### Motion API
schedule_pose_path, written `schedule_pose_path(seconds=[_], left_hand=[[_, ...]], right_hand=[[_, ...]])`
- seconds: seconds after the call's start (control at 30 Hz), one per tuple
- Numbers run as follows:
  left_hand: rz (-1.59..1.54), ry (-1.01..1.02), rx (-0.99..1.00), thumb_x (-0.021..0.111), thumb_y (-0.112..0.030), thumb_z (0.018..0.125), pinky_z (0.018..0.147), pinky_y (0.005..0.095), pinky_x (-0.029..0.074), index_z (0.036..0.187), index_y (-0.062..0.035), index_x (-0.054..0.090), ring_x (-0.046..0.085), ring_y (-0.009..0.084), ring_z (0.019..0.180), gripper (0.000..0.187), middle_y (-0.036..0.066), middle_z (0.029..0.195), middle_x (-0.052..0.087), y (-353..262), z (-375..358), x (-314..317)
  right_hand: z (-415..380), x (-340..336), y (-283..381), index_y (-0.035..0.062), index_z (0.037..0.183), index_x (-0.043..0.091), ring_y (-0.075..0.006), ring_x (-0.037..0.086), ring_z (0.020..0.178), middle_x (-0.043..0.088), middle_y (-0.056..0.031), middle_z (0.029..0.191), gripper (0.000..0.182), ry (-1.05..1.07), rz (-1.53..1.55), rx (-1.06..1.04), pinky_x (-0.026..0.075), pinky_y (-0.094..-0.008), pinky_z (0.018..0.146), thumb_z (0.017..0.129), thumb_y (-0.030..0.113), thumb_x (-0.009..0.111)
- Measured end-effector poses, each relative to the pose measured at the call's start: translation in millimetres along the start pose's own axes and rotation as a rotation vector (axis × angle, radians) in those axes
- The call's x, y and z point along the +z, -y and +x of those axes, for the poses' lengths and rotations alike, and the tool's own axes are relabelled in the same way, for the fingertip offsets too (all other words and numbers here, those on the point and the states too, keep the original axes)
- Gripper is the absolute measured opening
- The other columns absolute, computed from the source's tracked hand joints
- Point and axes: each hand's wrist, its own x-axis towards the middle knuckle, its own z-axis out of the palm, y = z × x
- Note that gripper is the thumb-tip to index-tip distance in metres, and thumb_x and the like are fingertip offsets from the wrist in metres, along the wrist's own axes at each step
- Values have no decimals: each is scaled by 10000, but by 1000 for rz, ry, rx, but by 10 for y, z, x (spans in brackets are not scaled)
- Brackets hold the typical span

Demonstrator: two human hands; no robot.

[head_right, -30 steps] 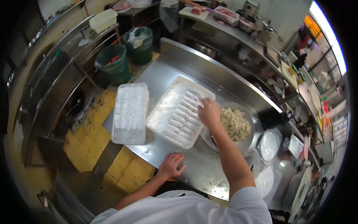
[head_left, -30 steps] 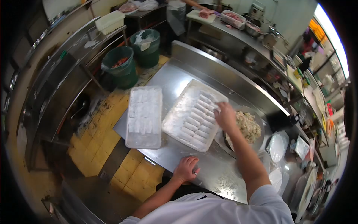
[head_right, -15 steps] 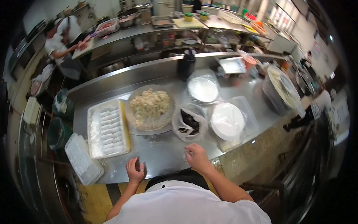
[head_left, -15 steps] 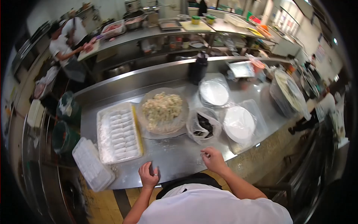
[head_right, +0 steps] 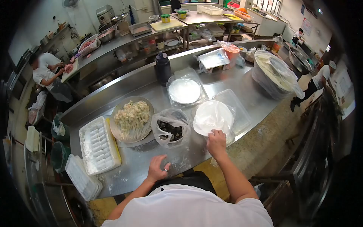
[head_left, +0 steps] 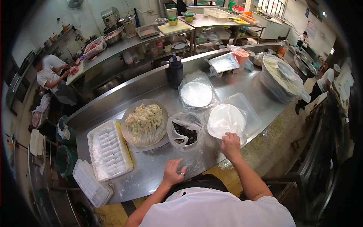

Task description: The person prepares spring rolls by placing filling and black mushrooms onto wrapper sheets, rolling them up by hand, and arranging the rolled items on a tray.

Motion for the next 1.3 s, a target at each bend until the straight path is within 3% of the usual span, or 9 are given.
schedule_pose_path(seconds=[0.13, 0.33, 0.5, 0.6, 0.7, 0.9, 1.0, 1.13, 1.3], left_hand=[[-23, 16, -20, 856, -190, 864, 1022, 505, 546, 1311, -30, 687, 684, 432, 1122, 503, 206, 1210, 727, -29, 79, 90], [-30, 32, 7, 876, -209, 865, 1019, 502, 546, 1333, -31, 677, 684, 428, 1128, 539, 201, 1218, 729, -152, 207, 83], [-61, 136, -31, 867, -249, 907, 1017, 487, 551, 1376, -34, 671, 692, 405, 1153, 552, 200, 1250, 732, -255, 285, 4], [-366, 447, -429, 818, -290, 990, 1033, 455, 550, 1418, -28, 654, 702, 337, 1199, 528, 171, 1297, 740, -405, 442, 111], [-706, 585, -697, 730, -282, 1077, 1072, 377, 542, 1471, -38, 635, 680, 262, 1293, 473, 124, 1409, 724, -474, 624, 402], [-1257, 584, -1041, 405, -542, 1181, 1182, 438, 451, 1610, -71, 474, 528, 258, 1485, 641, 107, 1613, 564, -554, 1029, 1002], [-1439, 549, -1102, 322, -617, 1172, 1214, 469, 410, 1651, -104, 417, 456, 255, 1542, 709, 97, 1672, 497, -654, 1278, 1139], [-1502, 450, -1109, 320, -614, 1173, 1214, 474, 414, 1651, -110, 421, 464, 257, 1537, 702, 79, 1661, 514, -739, 1484, 1245], [-1589, 386, -1078, 304, -607, 1177, 1225, 481, 418, 1631, -64, 437, 529, 287, 1481, 719, 106, 1610, 570, -751, 1634, 1326]], right_hand=[[-35, -111, 26, 58, 911, 700, -357, 638, 1036, 697, -119, 1068, 151, -28, 97, -1, 500, -488, 926, 777, 58, 769], [-71, -259, 161, 80, 857, 671, -361, 626, 955, 638, -128, 956, 263, 82, 100, 56, 485, -490, 864, 757, 193, 887], [-105, -269, 141, 79, 839, 684, -359, 641, 952, 649, -124, 943, 277, 111, 99, 104, 488, -494, 860, 766, 225, 908], [-210, -157, 107, 79, 830, 688, -360, 652, 945, 657, -127, 919, 268, 67, 165, 99, 489, -497, 862, 778, 229, 904], [-275, -240, 167, 82, 808, 669, -369, 657, 915, 661, -129, 894, 284, 19, 218, 175, 491, -501, 846, 780, 232, 908], [-313, -488, 295, 78, 777, 641, -389, 656, 820, 670, -132, 867, 338, 25, 275, 230, 499, -505, 760, 772, 243, 936], [-404, -522, 275, 74, 792, 647, -393, 655, 818, 670, -139, 866, 334, 42, 273, 197, 499, -504, 758, 792, 244, 934], [-523, -511, 277, 70, 860, 656, -392, 663, 892, 676, -144, 899, 266, 16, 265, 147, 491, -511, 812, 844, 195, 891], [-605, -751, 327, 82, 891, 651, -372, 676, 984, 707, -119, 1002, 204, -37, 337, 75, 499, -497, 905, 793, 68, 830]])
